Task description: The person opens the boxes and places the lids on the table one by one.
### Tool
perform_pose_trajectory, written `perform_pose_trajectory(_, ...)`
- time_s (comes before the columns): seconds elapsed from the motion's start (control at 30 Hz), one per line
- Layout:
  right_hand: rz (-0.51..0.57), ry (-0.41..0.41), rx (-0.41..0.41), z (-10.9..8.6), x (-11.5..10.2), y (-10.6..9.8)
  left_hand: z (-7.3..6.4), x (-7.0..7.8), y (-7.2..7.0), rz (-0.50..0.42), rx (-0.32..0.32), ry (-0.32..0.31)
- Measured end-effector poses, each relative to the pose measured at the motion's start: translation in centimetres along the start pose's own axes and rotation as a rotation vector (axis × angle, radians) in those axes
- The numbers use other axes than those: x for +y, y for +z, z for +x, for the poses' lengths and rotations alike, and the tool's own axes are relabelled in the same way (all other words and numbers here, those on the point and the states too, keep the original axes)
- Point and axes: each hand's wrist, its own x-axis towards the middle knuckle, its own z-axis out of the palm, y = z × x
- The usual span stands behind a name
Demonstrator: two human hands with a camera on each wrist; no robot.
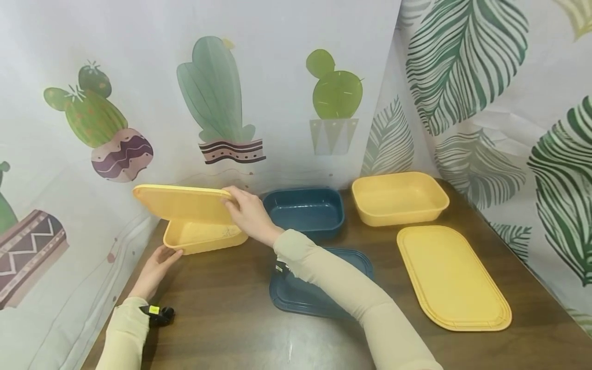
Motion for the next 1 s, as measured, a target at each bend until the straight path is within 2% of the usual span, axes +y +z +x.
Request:
perform_pose_trajectory(0.43,0.131,0.045,-0.018,-2.1,-1.1,-0.4,0.1,-0.2,-0.1,-0.022,-0.011,-0.002)
perform_pose_trajectory(0.77,0.223,0.162,-0.063,-3.7,-1.2,-0.3,0.0,-0.5,-0.2,0.027,-0.007,0.042)
perform_pose_trajectory(1.0,0.247,0.201,-0.084,-4.4,-1.1,-0.1,0.2,-0.5,-0.2,0.031,-0.008,0.027)
